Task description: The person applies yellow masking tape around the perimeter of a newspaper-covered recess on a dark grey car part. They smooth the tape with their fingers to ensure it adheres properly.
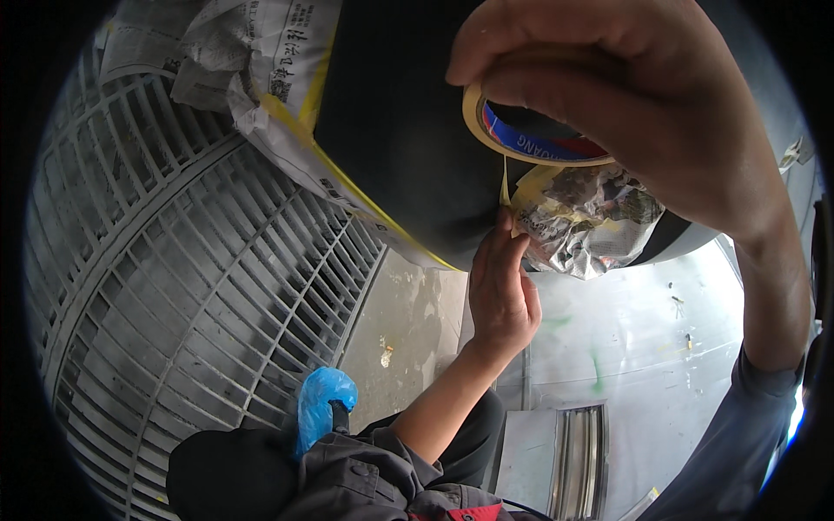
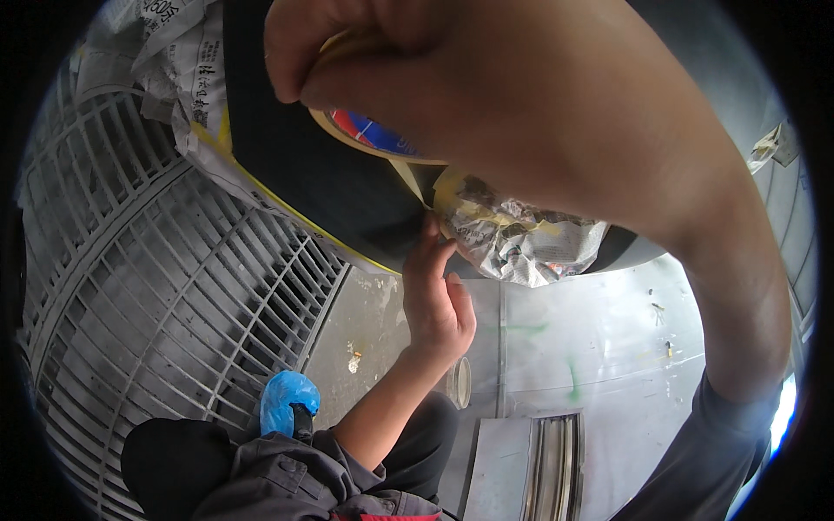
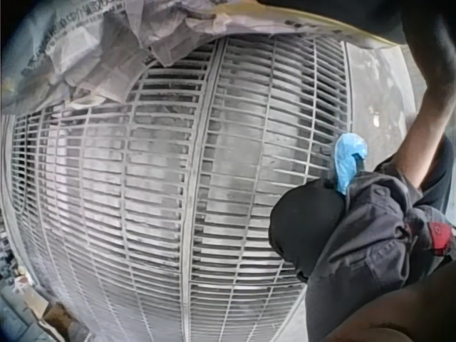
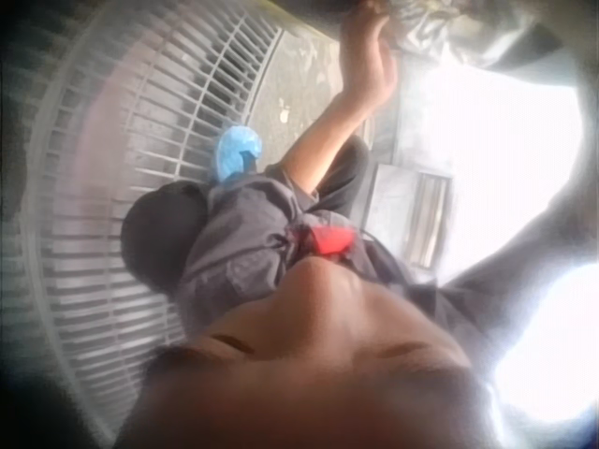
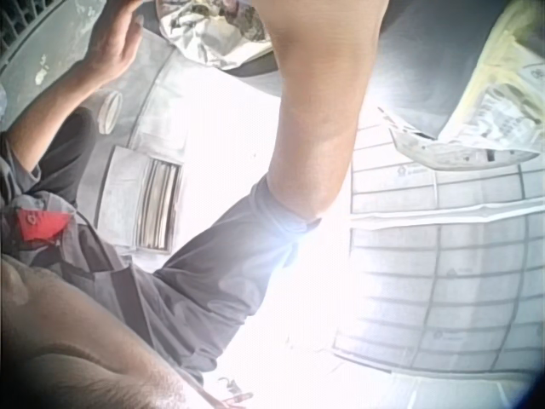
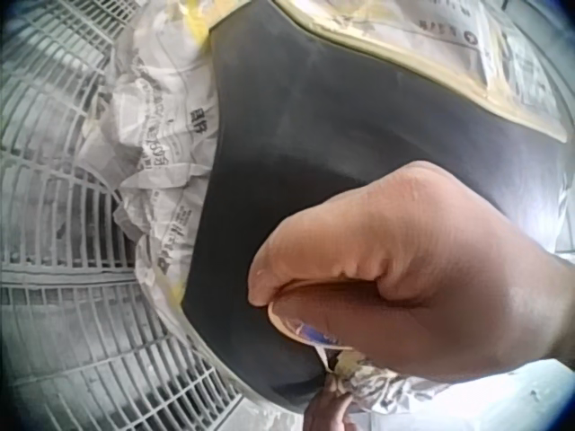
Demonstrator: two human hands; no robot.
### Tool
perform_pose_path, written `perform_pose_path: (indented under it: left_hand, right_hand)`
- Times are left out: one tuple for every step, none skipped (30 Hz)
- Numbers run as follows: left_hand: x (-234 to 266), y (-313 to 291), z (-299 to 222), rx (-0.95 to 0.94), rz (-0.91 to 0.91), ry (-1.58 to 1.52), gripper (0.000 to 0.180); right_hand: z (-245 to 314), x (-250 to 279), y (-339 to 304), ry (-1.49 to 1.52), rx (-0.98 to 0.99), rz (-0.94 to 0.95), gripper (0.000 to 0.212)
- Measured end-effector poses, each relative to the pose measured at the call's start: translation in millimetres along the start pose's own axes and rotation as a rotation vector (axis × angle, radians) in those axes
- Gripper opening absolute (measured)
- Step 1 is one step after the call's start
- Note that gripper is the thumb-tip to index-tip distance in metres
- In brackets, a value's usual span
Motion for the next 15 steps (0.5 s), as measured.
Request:
perform_pose_path:
  left_hand:
    - [0.3,0.8,-3.5,0.015,0.0,0.004,0.061]
    - [1.1,2.5,-5.6,0.02,-0.011,0.003,0.061]
    - [1.4,4.1,-7.9,0.025,-0.022,0.0,0.061]
    - [1.9,4.9,-9.2,0.031,-0.032,-0.002,0.061]
    - [2.9,5.6,-7.4,0.024,-0.026,-0.014,0.061]
    - [4.7,5.9,-4.5,0.017,-0.021,-0.026,0.061]
    - [5.8,6.4,-3.0,0.011,-0.015,-0.038,0.061]
    - [5.9,6.3,-3.8,0.003,-0.02,-0.03,0.061]
    - [6.0,6.0,-4.8,-0.004,-0.024,-0.021,0.061]
    - [5.9,5.5,-5.8,-0.011,-0.028,-0.013,0.062]
    - [6.2,6.4,-5.7,-0.017,-0.029,0.007,0.061]
    - [5.8,7.0,-5.7,-0.022,-0.029,0.028,0.061]
    - [6.1,7.9,-4.6,-0.028,-0.03,0.049,0.061]
    - [5.1,7.5,-4.4,-0.034,-0.03,0.056,0.062]
    - [4.2,7.1,-3.4,-0.04,-0.03,0.064,0.062]
  right_hand:
    - [1.2,0.5,0.4,0.003,-0.005,-0.001,0.01]
    - [2.7,0.6,1.3,0.006,-0.005,-0.002,0.009]
    - [4.2,0.5,2.7,0.01,-0.006,-0.005,0.009]
    - [6.1,0.2,3.7,0.017,-0.007,-0.006,0.009]
    - [6.9,0.0,4.3,0.026,-0.008,-0.011,0.009]
    - [7.3,0.1,5.8,0.029,-0.007,-0.016,0.009]
    - [7.9,-0.5,6.6,0.035,-0.005,-0.02,0.009]
    - [9.0,-0.9,6.8,0.042,-0.01,-0.021,0.009]
    - [10.8,0.0,6.3,0.054,-0.01,-0.025,0.009]
    - [11.4,1.9,5.9,0.101,-0.027,-0.013,0.009]
    - [12.7,3.7,7.2,0.15,-0.036,-0.002,0.009]
    - [14.3,2.0,8.7,0.131,-0.053,-0.006,0.009]
    - [14.6,1.4,9.8,0.106,-0.04,-0.008,0.009]
    - [14.7,0.9,9.8,0.079,-0.037,-0.007,0.01]
    - [13.2,0.4,9.2,0.047,-0.004,-0.003,0.011]
Point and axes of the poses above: each hand's wrist, its own y-axis towards the middle knuckle, its own x-axis out of the back of the hand, z = x × y, the point moved 2 cm from there along y, towards the middle knuckle, and after that the axes turned 11 degrees about y, right-handed, at the moved point
